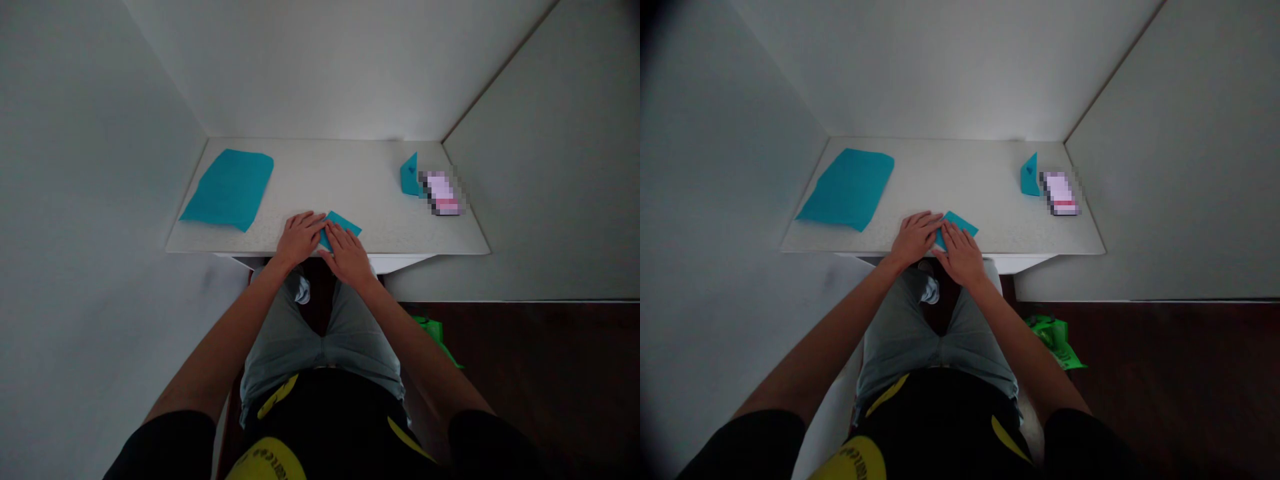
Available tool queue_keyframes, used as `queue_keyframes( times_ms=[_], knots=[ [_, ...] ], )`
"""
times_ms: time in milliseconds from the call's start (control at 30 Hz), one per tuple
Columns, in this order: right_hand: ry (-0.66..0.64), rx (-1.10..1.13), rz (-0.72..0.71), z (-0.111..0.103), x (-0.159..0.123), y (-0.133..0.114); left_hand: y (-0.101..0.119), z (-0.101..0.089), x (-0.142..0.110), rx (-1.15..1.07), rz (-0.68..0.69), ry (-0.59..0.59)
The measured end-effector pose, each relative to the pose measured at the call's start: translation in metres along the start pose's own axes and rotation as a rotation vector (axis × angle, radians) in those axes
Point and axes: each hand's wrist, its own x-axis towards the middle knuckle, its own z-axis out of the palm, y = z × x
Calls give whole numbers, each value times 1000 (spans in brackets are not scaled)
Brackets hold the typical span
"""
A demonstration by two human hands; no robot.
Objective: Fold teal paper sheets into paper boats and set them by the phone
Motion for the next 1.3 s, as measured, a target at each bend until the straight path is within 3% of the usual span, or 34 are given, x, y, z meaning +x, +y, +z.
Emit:
queue_keyframes(
  times_ms=[100,367,467,633,767,900,1067,1167,1300],
  knots=[
    [-14,-4,13,0,-5,6,0,1,0,4,1,13],
    [-6,-44,16,-24,-26,51,2,4,3,58,38,9],
    [-18,-31,-25,-25,-29,55,2,0,3,55,71,-20],
    [-23,-48,-99,-26,-39,58,-1,-8,-10,-20,238,-140],
    [10,-74,-41,-30,-51,59,1,-9,-25,-85,295,-142],
    [69,7,40,-42,-49,57,10,-13,-30,-199,223,-117],
    [177,369,134,-55,-18,69,8,-25,-11,-451,0,-22],
    [151,466,185,-49,4,80,-8,-24,2,-532,-86,16],
    [72,383,197,-31,20,88,-25,-13,8,-373,-121,22]
  ],
)
